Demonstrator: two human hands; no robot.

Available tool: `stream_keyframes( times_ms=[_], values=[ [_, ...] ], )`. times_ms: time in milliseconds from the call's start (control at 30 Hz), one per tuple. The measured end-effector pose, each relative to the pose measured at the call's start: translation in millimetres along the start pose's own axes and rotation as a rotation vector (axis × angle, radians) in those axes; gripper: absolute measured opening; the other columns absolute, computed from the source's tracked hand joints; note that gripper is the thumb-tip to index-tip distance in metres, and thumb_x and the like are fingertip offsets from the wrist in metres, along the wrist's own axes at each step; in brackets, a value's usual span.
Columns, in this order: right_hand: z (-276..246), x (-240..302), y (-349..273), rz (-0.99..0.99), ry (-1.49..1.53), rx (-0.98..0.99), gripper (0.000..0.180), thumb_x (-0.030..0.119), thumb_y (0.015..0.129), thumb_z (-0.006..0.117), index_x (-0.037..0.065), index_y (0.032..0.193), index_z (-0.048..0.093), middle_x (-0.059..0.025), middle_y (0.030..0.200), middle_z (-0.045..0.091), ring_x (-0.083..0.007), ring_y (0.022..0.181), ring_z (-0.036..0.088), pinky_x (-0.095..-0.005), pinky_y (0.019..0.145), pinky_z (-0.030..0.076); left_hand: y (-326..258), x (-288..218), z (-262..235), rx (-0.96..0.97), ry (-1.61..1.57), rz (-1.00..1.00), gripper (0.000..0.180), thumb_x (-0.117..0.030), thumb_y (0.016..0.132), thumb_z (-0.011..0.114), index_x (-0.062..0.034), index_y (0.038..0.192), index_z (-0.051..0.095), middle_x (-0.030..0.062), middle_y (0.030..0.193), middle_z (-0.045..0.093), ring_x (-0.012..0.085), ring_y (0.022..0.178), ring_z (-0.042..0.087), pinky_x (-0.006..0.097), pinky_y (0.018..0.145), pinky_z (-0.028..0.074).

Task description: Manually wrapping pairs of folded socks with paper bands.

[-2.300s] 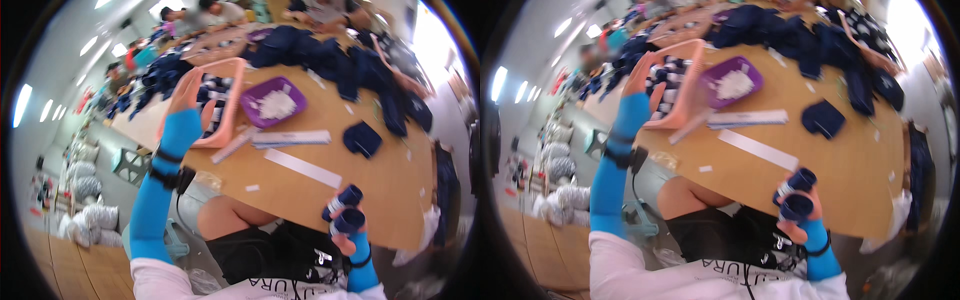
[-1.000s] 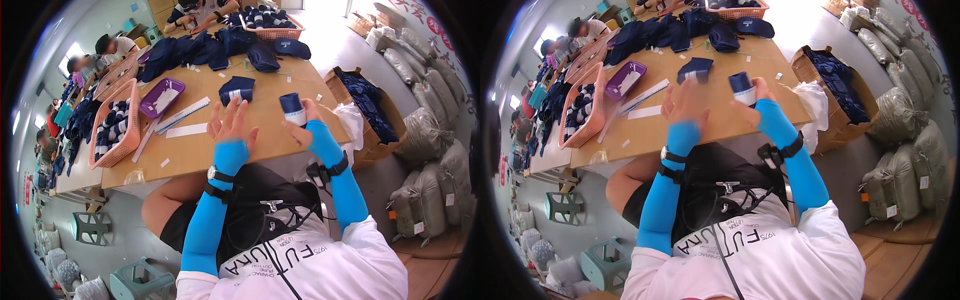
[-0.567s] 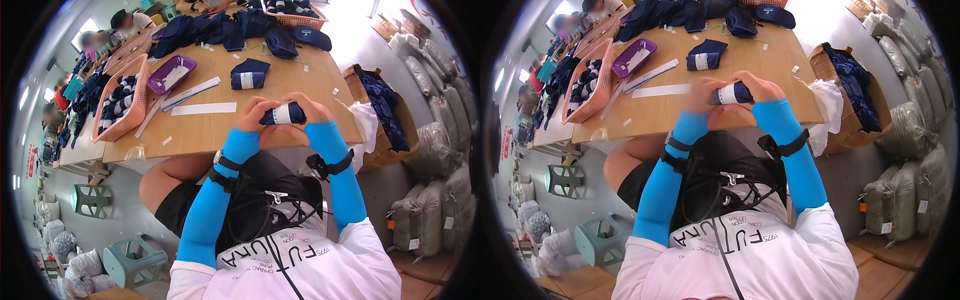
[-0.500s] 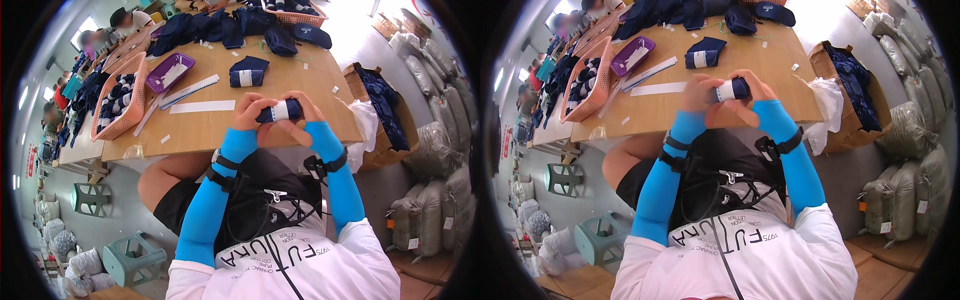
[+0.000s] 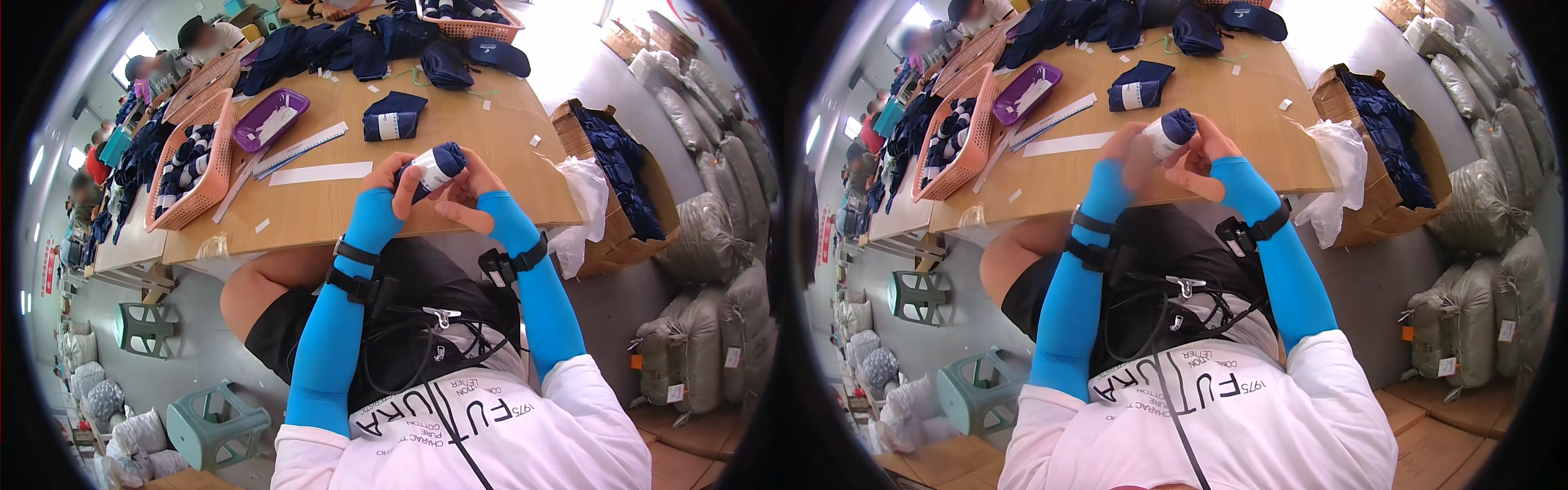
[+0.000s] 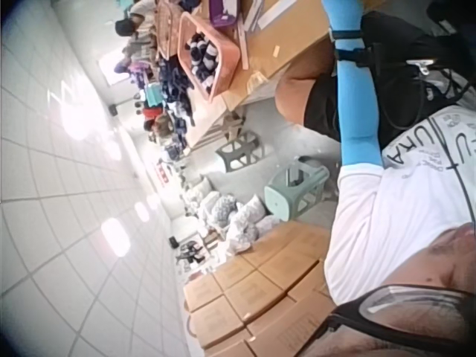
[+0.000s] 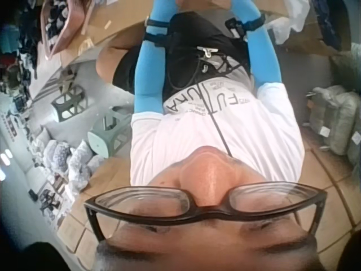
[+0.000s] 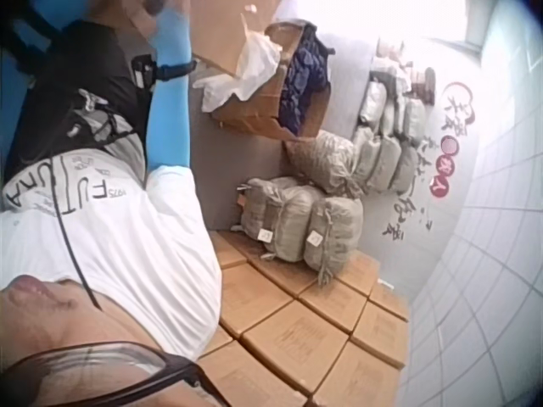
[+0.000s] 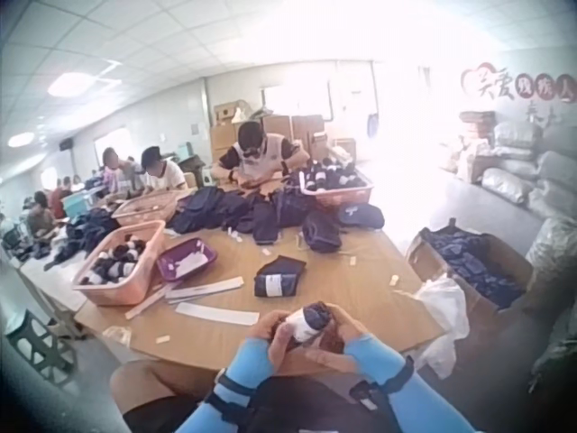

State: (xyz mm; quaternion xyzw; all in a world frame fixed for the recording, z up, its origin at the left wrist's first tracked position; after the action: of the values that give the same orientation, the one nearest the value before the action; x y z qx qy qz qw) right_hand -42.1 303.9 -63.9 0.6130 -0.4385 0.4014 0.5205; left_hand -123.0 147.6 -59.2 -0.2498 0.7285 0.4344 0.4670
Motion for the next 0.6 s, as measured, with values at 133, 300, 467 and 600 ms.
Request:
stream_keyframes(
  times_ms=[133,300,467,600],
  values=[
    [-7,-8,2,-0.023,0.038,-0.163,0.05,0.009,0.091,0.077,0.004,0.133,0.05,-0.0053,0.107,0.066,-0.0068,0.095,0.061,-0.0224,0.077,0.051,-1,3,6,0.012,0.011,-0.037,0.038,-0.037,0.109,0.055,-0.0007,0.108,0.068,0.0022,0.085,0.066,0.0082,0.082,0.058,0.024,0.073,0.05],
    [-7,3,0,0.017,-0.125,-0.142,0.04,0.014,0.09,0.08,0.005,0.121,0.055,-0.0019,0.1,0.061,-0.0066,0.086,0.058,-0.0218,0.072,0.049,-4,23,7,0.053,-0.198,-0.143,0.04,-0.037,0.11,0.052,-0.001,0.109,0.068,0.0013,0.087,0.065,0.0079,0.084,0.058,0.024,0.077,0.05],
    [-17,-9,-1,0.012,-0.243,-0.207,0.038,0.02,0.087,0.083,0.006,0.113,0.058,-0.0015,0.094,0.06,-0.0075,0.079,0.055,-0.0237,0.068,0.048,-1,-9,4,0.065,-0.082,0.133,0.027,-0.024,0.1,0.065,-0.0031,0.117,0.066,0.0081,0.107,0.066,0.0177,0.099,0.062,0.03,0.088,0.051],
    [-7,9,-1,-0.029,-0.122,-0.206,0.038,0.014,0.086,0.081,0.007,0.116,0.06,-0.0016,0.094,0.063,-0.009,0.079,0.055,-0.0259,0.07,0.05,-5,-24,0,0.11,0.044,0.326,0.034,-0.008,0.085,0.076,-0.0046,0.117,0.066,0.0127,0.122,0.064,0.0265,0.113,0.062,0.035,0.094,0.051]
  ],
)
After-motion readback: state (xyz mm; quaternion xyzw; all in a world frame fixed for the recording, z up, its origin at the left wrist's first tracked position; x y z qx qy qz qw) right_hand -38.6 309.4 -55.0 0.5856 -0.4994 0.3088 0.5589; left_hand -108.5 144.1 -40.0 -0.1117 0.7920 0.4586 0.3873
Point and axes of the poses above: each hand's wrist, its own y-axis towards the middle knuckle, its own z-axis out of the palm, x = y × z, the point moved 6 cm from there along y, towards the middle knuckle
